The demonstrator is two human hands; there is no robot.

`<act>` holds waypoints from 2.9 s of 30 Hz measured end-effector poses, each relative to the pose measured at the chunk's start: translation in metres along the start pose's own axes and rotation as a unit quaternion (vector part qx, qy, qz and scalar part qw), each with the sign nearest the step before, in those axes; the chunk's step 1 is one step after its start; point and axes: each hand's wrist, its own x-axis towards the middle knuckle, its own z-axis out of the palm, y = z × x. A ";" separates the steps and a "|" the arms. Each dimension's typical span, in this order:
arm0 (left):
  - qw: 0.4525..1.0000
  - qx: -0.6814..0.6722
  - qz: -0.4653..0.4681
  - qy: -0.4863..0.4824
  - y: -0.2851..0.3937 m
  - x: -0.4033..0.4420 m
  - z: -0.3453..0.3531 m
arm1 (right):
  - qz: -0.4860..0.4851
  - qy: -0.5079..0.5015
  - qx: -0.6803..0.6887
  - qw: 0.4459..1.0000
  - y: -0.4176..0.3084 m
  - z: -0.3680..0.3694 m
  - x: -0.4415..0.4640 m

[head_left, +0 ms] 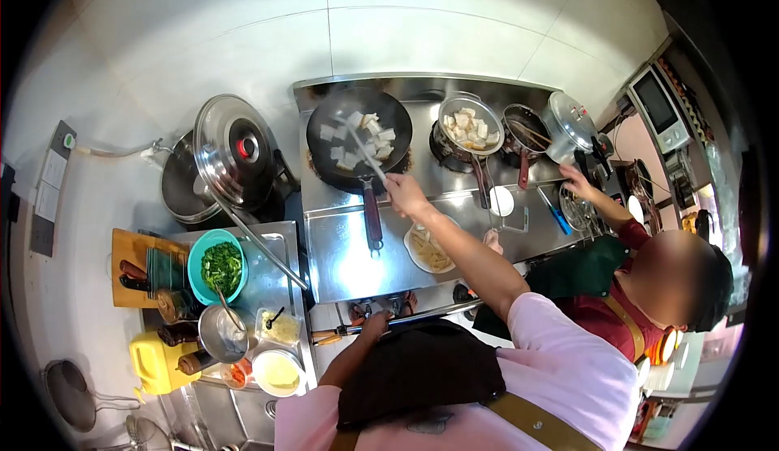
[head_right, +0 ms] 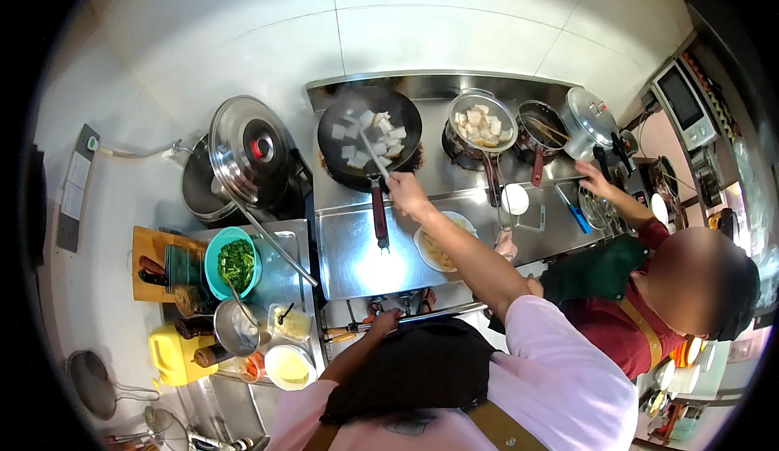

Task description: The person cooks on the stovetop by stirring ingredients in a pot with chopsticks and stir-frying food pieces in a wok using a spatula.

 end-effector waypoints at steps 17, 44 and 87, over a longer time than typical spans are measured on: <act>0.999 0.000 0.023 0.045 -0.001 -0.003 -0.002 | -0.020 0.070 -0.090 0.993 0.000 -0.013 0.039; 0.999 -0.028 -0.004 0.022 0.005 -0.003 -0.007 | -0.113 0.133 -0.217 0.960 0.039 -0.015 0.065; 0.993 -0.041 0.028 0.105 0.010 -0.012 0.000 | -0.103 0.076 -0.543 0.830 0.028 -0.071 -0.022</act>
